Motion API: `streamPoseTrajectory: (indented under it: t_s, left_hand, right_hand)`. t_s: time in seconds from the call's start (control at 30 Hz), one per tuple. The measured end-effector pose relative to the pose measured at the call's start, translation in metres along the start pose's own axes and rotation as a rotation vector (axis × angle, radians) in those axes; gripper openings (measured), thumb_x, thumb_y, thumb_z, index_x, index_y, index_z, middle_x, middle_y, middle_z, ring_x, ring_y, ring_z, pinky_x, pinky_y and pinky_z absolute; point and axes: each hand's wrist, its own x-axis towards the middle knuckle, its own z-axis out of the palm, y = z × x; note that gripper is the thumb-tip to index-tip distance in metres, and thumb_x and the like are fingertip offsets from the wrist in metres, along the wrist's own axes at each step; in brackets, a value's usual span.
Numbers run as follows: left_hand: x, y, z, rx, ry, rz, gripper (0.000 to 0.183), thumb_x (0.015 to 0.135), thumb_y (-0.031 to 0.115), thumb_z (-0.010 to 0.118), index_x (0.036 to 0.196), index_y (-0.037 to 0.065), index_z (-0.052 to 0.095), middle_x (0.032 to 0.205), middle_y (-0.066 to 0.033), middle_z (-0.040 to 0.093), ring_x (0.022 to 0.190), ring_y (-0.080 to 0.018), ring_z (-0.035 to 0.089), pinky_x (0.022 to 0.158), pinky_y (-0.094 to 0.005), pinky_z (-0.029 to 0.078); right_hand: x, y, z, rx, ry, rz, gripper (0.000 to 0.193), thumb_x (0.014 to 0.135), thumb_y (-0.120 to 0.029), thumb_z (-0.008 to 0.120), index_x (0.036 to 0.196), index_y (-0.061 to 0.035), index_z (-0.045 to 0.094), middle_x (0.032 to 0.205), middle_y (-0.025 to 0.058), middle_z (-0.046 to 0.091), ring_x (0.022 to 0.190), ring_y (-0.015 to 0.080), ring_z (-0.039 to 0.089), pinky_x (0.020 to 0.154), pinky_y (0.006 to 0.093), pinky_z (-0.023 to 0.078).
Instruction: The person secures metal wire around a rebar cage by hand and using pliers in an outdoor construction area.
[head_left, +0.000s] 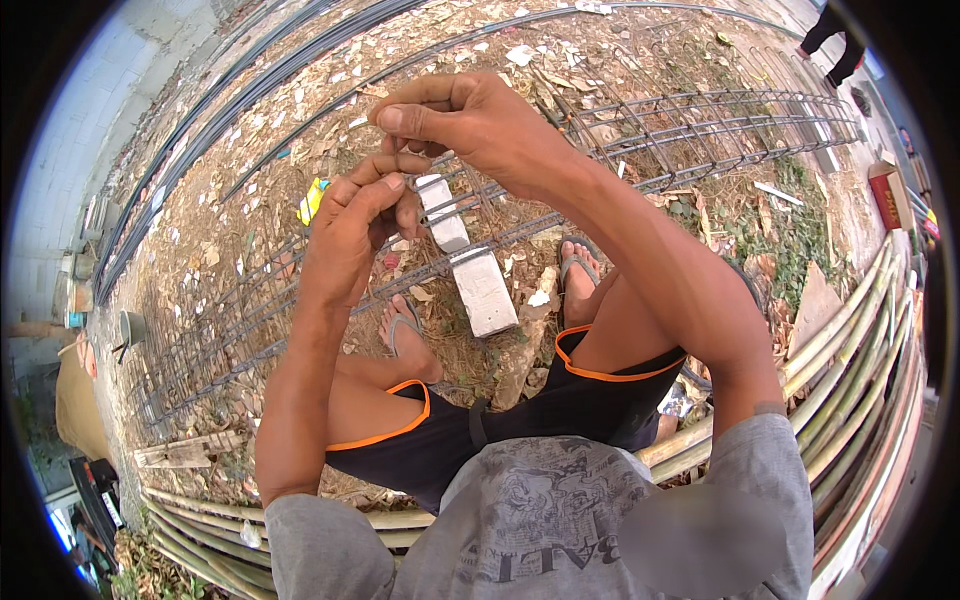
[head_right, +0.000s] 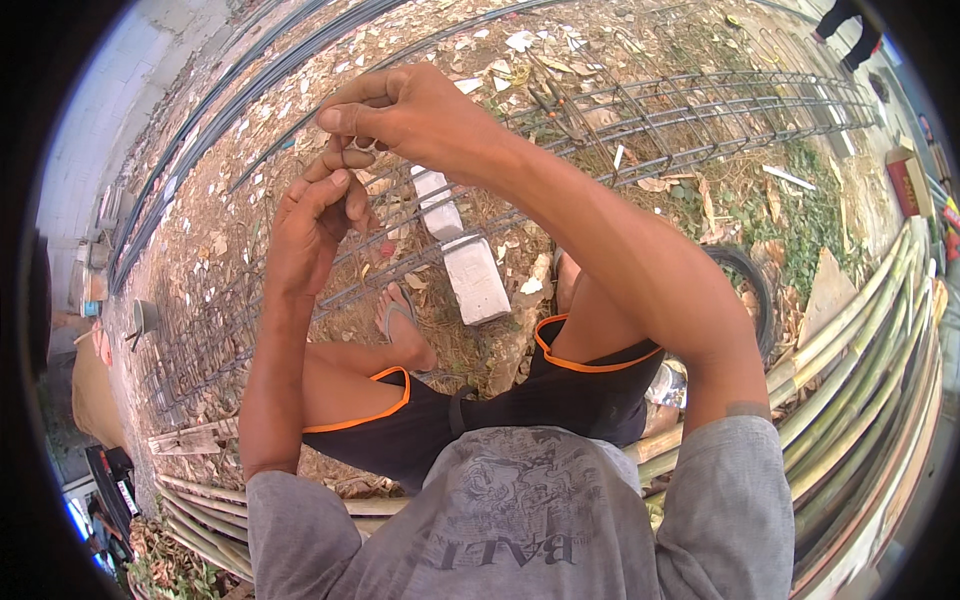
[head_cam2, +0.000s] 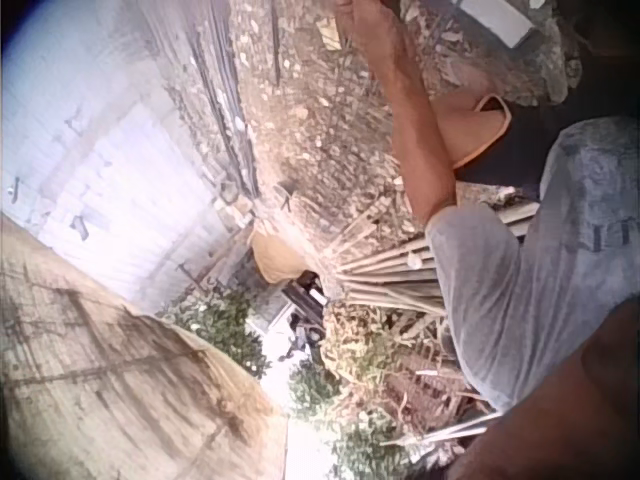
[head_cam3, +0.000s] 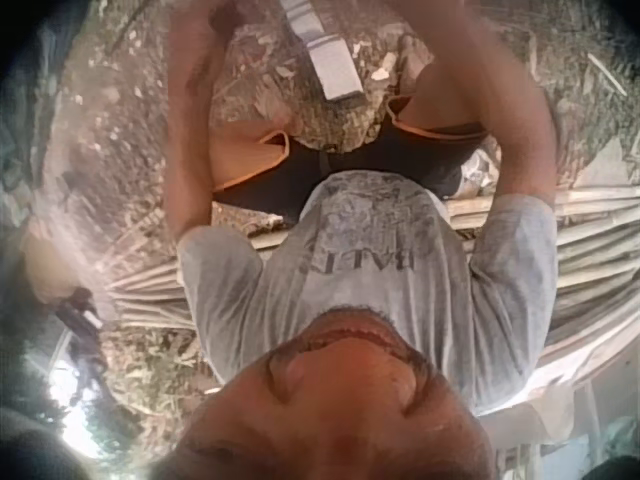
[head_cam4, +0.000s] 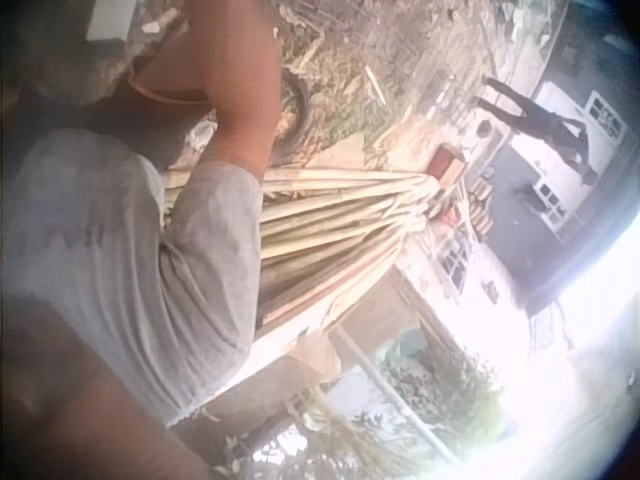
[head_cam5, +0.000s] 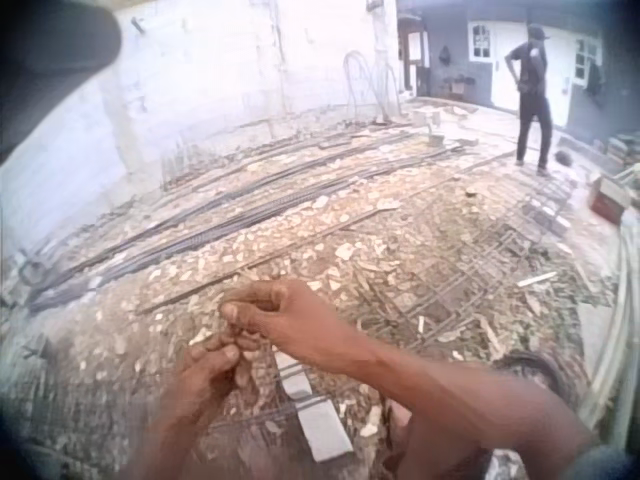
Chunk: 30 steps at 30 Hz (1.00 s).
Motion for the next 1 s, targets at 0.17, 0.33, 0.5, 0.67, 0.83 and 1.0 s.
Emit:
streamPoseTrajectory:
  t_s: [0.17, 0.33, 0.5, 0.67, 0.83, 1.0]
  left_hand:
    - [0.005, 0.009, 0.006, -0.026, 0.189, 0.068, 0.031, 0.102, 0.029, 0.054, 0.115, 0.003, 0.063, 0.066, 0.005, 0.045, 0.055, -0.0033, 0.037, 0.049, -0.019, 0.032]
    - [0.019, 0.035, 0.008, -0.184, 0.423, 0.367, 0.026, 0.103, 0.023, 0.052, 0.119, 0.003, 0.057, 0.067, 0.0047, 0.043, 0.051, -0.0017, 0.029, 0.041, -0.019, 0.02]
    - [0.019, 0.041, -0.044, -0.373, 0.665, 0.4, 0.021, 0.104, 0.019, 0.047, 0.116, 0.003, 0.055, 0.062, 0.0046, 0.035, 0.05, -0.004, 0.027, 0.041, -0.021, 0.021]
    - [0.011, 0.054, -0.098, -0.446, 0.926, 0.441, 0.022, 0.105, 0.019, 0.044, 0.12, 0.006, 0.054, 0.059, 0.0049, 0.034, 0.047, -0.0056, 0.029, 0.04, -0.0213, 0.023]
    - [-0.009, 0.061, -0.137, -0.474, 0.952, 0.377, 0.021, 0.105, 0.018, 0.041, 0.12, 0.008, 0.053, 0.059, 0.0056, 0.034, 0.047, -0.0058, 0.029, 0.04, -0.0221, 0.024]
    - [-0.029, 0.059, -0.172, -0.529, 0.914, 0.377, 0.021, 0.105, 0.018, 0.043, 0.119, 0.008, 0.054, 0.058, 0.0057, 0.033, 0.045, -0.0059, 0.029, 0.037, -0.0221, 0.024]
  right_hand:
    - [0.003, -0.005, 0.011, 0.109, 0.036, 0.015, 0.043, 0.098, -0.034, 0.06, 0.122, 0.0007, 0.062, 0.105, 0.0114, 0.068, 0.096, 0.0174, 0.065, 0.088, 0.032, 0.053]
    - [-0.005, 0.02, 0.058, 0.275, -0.087, 0.051, 0.061, 0.104, -0.049, 0.034, 0.118, 0.0042, 0.059, 0.094, 0.0163, 0.069, 0.096, 0.0222, 0.065, 0.087, 0.0372, 0.048]
    - [-0.025, 0.011, 0.092, -0.457, -0.134, -0.011, 0.046, 0.104, -0.038, 0.043, 0.114, 0.0041, 0.06, 0.069, 0.022, 0.064, 0.073, 0.0366, 0.068, 0.069, 0.0464, 0.051]
    - [-0.028, 0.043, 0.083, -0.493, -0.297, -0.107, 0.033, 0.101, -0.03, 0.05, 0.116, -0.0026, 0.061, 0.069, 0.0235, 0.063, 0.068, 0.0445, 0.062, 0.065, 0.051, 0.048]
    - [-0.036, 0.035, 0.091, -0.441, -0.372, -0.094, 0.034, 0.101, -0.032, 0.05, 0.117, -0.0036, 0.061, 0.076, 0.025, 0.065, 0.074, 0.0453, 0.063, 0.068, 0.0511, 0.049]
    - [-0.055, 0.038, 0.07, -0.584, -0.429, 0.107, 0.042, 0.102, -0.039, 0.043, 0.104, -0.0028, 0.063, 0.077, 0.0257, 0.064, 0.082, 0.0446, 0.064, 0.079, 0.0531, 0.05]
